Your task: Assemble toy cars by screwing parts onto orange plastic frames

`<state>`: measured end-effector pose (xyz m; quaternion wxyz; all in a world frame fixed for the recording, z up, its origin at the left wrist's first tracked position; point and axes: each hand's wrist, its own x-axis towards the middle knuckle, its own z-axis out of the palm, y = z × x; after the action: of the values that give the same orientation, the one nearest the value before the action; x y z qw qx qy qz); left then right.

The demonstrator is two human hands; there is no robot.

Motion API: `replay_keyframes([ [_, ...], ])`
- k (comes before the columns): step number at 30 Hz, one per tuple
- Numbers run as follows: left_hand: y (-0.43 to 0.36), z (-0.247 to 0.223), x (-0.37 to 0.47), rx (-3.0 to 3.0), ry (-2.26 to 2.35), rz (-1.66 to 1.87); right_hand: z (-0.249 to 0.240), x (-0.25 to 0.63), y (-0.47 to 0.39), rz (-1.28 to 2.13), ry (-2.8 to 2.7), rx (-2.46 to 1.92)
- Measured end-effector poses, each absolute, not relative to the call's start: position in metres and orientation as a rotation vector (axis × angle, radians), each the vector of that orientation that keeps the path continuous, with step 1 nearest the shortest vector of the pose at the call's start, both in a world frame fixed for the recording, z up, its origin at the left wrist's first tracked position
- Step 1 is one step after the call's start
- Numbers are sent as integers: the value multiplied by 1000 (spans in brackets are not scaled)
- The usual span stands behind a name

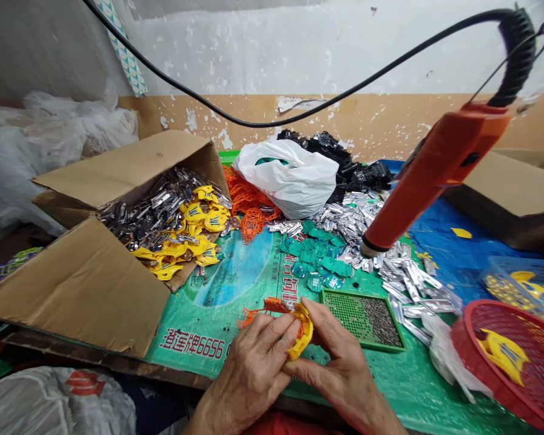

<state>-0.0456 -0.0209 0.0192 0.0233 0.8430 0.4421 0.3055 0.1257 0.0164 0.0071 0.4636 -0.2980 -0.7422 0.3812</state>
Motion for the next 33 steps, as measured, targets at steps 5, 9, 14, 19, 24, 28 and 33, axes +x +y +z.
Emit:
replay_keyframes([
  [5,-22,23,-48,2505,1287,1068,14,135,26,902,-2008,-659],
  [9,-25,33,-47,2149,1091,1114,21,138,35,1151,-1944,-576],
  [14,-24,44,-47,1614,1018,909,26,129,39,1754,-1563,-685],
  [19,-13,33,-51,1218,1052,841,24,125,49,2026,-1360,-804],
  [24,-4,22,-43,766,987,898,25,127,56,1988,-1339,-896],
  [28,0,22,-34,590,930,967,24,128,56,1952,-1333,-932],
  [33,1,14,-32,462,944,936,21,128,58,1972,-1391,-948],
])
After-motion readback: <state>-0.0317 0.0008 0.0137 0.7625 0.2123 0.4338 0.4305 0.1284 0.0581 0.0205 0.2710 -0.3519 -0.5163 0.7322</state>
